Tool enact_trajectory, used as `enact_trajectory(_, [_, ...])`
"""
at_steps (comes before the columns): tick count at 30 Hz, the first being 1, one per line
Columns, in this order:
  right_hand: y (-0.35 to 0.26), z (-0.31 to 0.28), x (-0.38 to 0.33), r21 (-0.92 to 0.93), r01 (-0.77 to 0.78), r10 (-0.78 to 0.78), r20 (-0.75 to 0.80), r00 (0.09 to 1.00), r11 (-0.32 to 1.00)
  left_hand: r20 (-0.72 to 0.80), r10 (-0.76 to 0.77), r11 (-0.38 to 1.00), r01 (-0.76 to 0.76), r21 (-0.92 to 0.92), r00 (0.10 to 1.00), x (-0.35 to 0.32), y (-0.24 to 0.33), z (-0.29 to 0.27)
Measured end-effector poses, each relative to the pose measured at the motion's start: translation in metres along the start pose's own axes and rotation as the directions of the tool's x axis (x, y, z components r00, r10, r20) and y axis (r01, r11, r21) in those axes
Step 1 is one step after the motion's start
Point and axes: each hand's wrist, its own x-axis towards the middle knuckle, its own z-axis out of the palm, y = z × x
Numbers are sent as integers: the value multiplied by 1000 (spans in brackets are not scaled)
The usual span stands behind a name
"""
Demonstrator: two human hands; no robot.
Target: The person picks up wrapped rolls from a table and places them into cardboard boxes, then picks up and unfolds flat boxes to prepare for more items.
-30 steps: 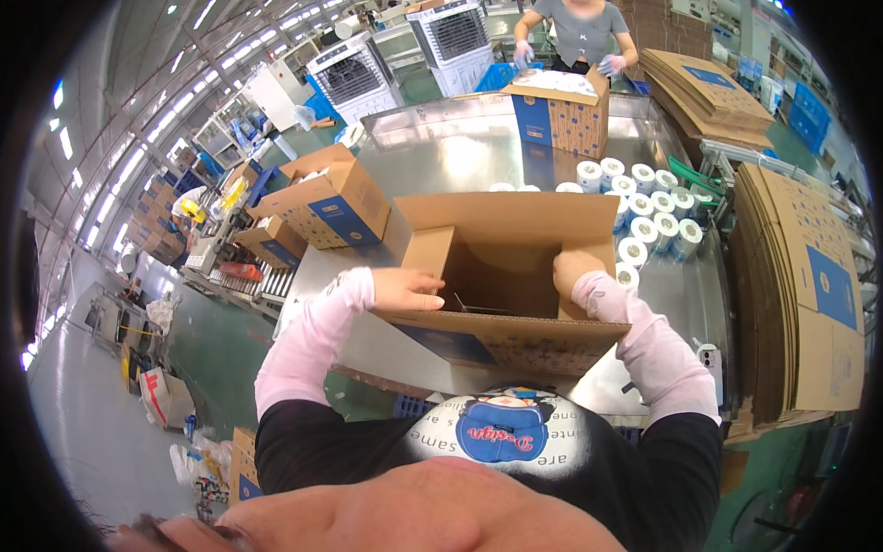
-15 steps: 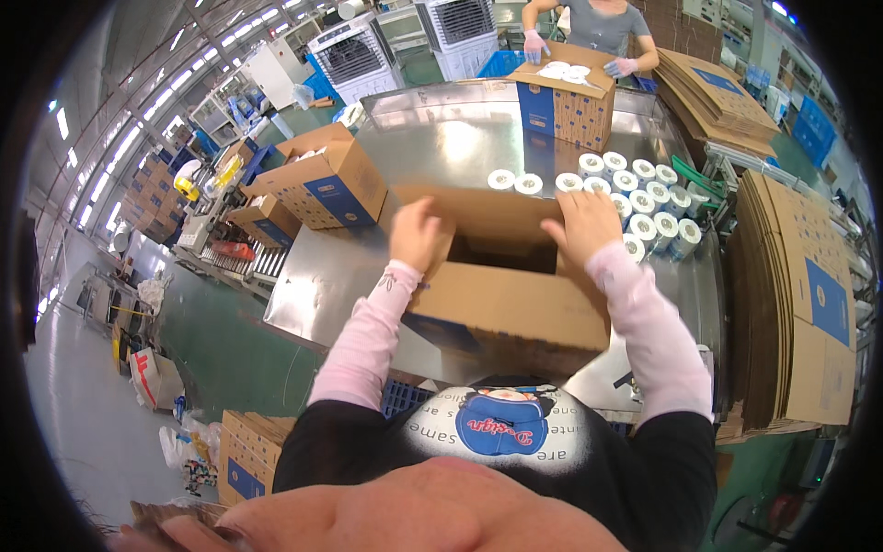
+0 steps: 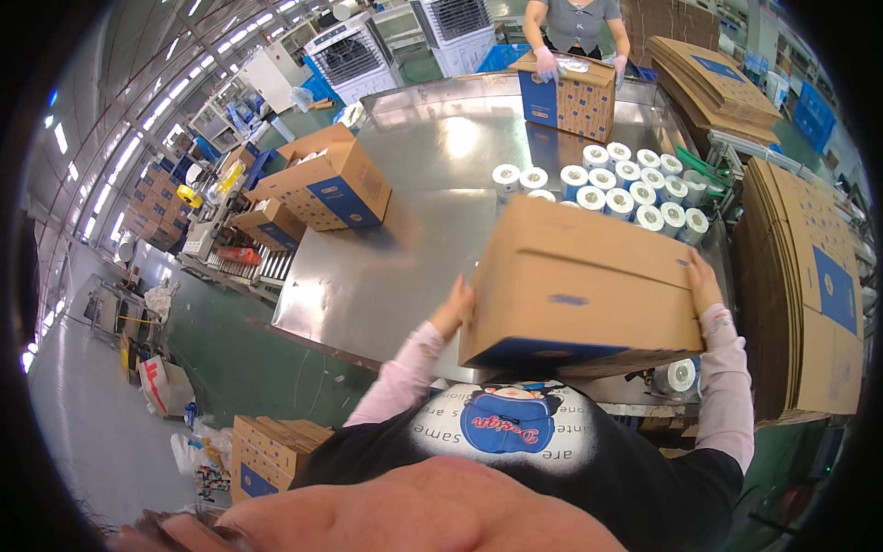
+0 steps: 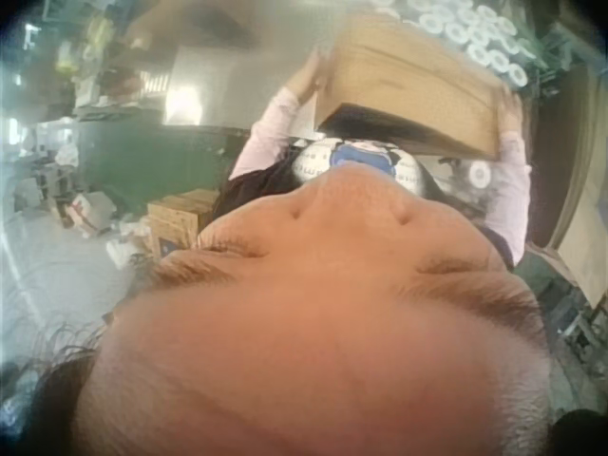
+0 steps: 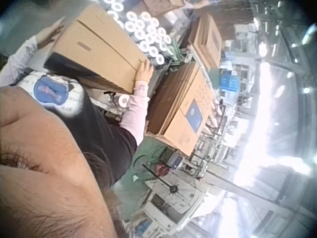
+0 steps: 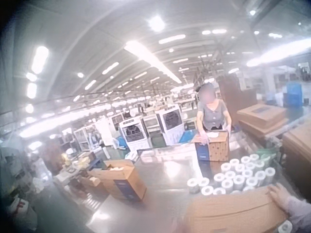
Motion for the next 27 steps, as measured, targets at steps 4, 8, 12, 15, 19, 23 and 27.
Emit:
enact_trajectory(4, [73, -5, -12, 603, -359, 274, 231, 933, 713, -95, -282, 941, 257, -219, 955, -3, -150, -23])
enact_trajectory(8, [41, -1, -72, 816, -560, 398, 470, 787, 144, 233, -116, 889, 205, -409, 966, -48, -33, -61])
enact_trajectory(12, [-79, 97, -93, 756, -543, -36, 572, 820, -366, 177, 280, 884, -182, -431, 943, -93, 131, -118])
enact_trajectory(15, [-131, 161, -96, 683, -576, -115, 595, 796, -449, 229, 167, 983, -145, -112, 959, -100, 207, -103])
enact_trajectory(19, [-96, 168, -46, 847, -432, 170, 398, 902, 309, 257, 45, 985, -87, 152, 965, -49, 227, -52])
enact_trajectory(23, [-202, 69, -1, 766, -38, -11, 60, 998, 642, 605, 55, 862, -344, 373, 795, -49, 217, 32])
enact_trajectory(27, [-178, 117, 19, 947, 12, -162, 42, 986, 320, 640, 63, 693, -495, 525, 766, -17, 198, 129])
